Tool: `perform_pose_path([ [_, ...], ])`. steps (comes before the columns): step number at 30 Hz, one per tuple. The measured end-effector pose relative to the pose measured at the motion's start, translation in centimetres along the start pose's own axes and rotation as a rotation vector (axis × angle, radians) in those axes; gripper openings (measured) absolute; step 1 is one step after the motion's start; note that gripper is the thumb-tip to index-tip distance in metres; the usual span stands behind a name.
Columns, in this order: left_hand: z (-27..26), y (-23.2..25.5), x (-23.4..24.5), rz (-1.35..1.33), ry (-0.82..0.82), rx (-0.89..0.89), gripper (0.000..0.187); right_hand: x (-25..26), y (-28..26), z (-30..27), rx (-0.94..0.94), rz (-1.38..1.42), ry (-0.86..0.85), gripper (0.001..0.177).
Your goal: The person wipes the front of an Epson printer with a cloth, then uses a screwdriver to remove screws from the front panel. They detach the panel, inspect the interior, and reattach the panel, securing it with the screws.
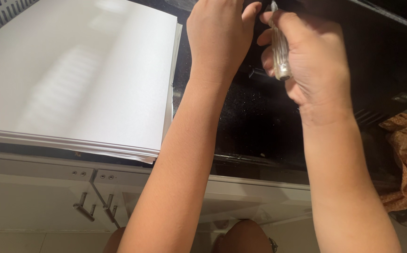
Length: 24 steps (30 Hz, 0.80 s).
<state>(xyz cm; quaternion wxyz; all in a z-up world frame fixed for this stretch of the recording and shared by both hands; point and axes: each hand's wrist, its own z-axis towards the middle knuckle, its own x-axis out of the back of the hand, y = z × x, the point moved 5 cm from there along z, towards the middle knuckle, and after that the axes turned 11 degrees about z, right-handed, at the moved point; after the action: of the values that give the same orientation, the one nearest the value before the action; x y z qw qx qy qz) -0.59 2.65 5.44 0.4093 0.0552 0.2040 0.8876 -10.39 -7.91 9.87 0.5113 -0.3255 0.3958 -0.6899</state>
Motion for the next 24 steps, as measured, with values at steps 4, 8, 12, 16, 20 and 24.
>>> perform_pose_path([
  [4, 0.2, 0.0, 0.0, 0.02, -0.02, 0.012, 0.023, -0.1, 0.9, 0.0, 0.008, 0.13, -0.067, 0.017],
  [8, 0.2, 0.0, 0.0, -0.007, -0.048, 0.02, 0.018, 0.4, 1.5, 0.1, -0.052, 0.284, -0.093, 0.02],
  [12, 0.2, 0.2, 0.4, -0.015, 0.003, -0.008, 0.018, 0.7, 1.8, 0.6, -0.16, 0.517, -0.133, 0.022],
  [16, 0.3, 0.0, 0.2, -0.022, -0.027, 0.001, 0.02, 0.9, 1.9, 0.8, -0.186, 0.535, -0.166, 0.024],
  [20, 0.3, -0.1, 0.2, 0.046, -0.039, -0.01, 0.026, 1.2, 2.3, -0.5, -0.193, 0.365, -0.143, 0.025],
  [24, 0.5, 0.3, 1.1, 0.01, 0.004, -0.065, 0.032, 3.2, 2.6, -3.8, -0.233, -0.08, -0.078, 0.023],
])
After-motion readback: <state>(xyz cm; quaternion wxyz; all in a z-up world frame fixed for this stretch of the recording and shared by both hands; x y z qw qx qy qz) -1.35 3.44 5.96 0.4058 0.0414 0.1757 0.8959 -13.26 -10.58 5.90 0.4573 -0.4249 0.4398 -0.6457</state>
